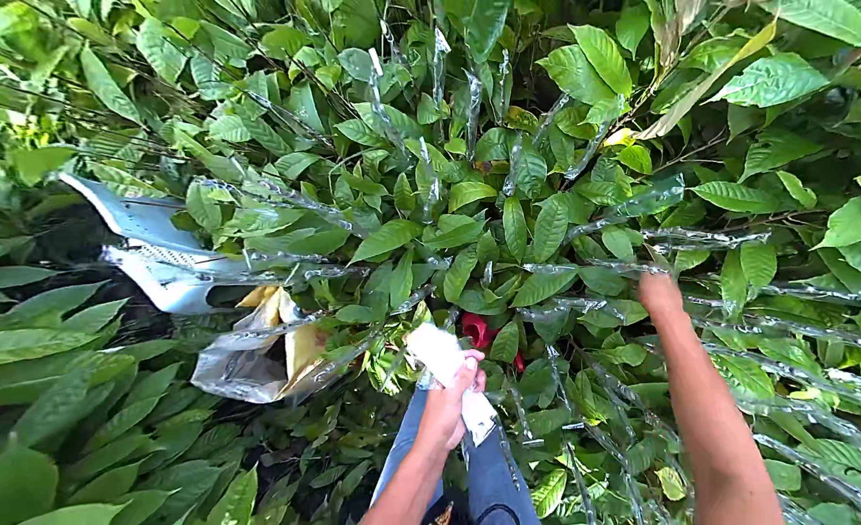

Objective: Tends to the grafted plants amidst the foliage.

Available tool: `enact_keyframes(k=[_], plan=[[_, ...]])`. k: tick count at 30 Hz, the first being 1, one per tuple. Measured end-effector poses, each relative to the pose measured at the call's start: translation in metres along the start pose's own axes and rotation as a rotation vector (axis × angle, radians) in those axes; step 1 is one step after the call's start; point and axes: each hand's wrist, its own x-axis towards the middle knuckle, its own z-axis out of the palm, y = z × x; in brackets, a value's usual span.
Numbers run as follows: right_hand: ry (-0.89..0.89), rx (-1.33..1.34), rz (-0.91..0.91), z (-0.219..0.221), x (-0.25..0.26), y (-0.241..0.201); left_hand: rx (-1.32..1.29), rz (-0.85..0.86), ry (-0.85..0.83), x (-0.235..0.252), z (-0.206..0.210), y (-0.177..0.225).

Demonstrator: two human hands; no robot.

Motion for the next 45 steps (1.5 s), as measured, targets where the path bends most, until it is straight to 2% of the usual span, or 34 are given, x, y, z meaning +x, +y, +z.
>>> enact_keyframes(k=[2,4,6,7,9,12,15,18,23,29,32,35,38,40,45], plan=[[0.122,-0.009,0.003,-0.014,-0.048,0.007,-0.063,-0.018,0.059,-0.002,0.011,0.009],[0.387,0.092,-0.127,-0.009,-0.096,0.018,-0.1,-0.015,0.091,-0.006,0.019,0.013],[0.579,0.36,-0.321,0.004,-0.14,0.007,-0.131,0.007,0.097,-0.011,0.026,0.015],[0.586,0.527,-0.421,0.013,-0.161,-0.008,-0.147,0.016,0.089,-0.014,0.028,0.015],[0.44,0.807,-0.592,0.036,-0.199,-0.045,-0.16,0.031,0.074,-0.02,0.032,0.014],[0.101,1.029,-0.764,0.067,-0.236,-0.094,-0.146,0.049,0.067,-0.032,0.039,0.01],[-0.089,1.218,-0.779,0.082,-0.248,-0.112,-0.16,0.079,0.039,-0.041,0.04,0.006],[-0.101,1.315,-0.725,0.079,-0.248,-0.104,-0.151,0.134,0.019,-0.042,0.035,0.006],[-0.047,1.303,-0.685,0.079,-0.246,-0.094,-0.036,0.182,0.013,-0.045,0.041,0.0],[-0.078,1.265,-0.556,0.082,-0.245,-0.112,-0.023,0.269,0.098,-0.022,0.042,0.004],[-0.125,1.234,-0.59,0.072,-0.235,-0.127,-0.019,0.257,0.143,-0.01,0.036,0.015],[-0.114,1.078,-0.724,0.058,-0.211,-0.142,-0.027,0.263,0.181,0.001,0.028,0.031],[-0.037,0.701,-0.838,0.021,-0.188,-0.161,-0.039,0.26,0.176,0.015,0.02,0.047],[0.083,0.481,-0.835,-0.02,-0.168,-0.178,-0.049,0.251,0.17,0.024,0.016,0.059],[0.414,0.108,-0.605,-0.16,-0.09,-0.235,-0.079,0.14,0.098,0.032,-0.002,0.082]])
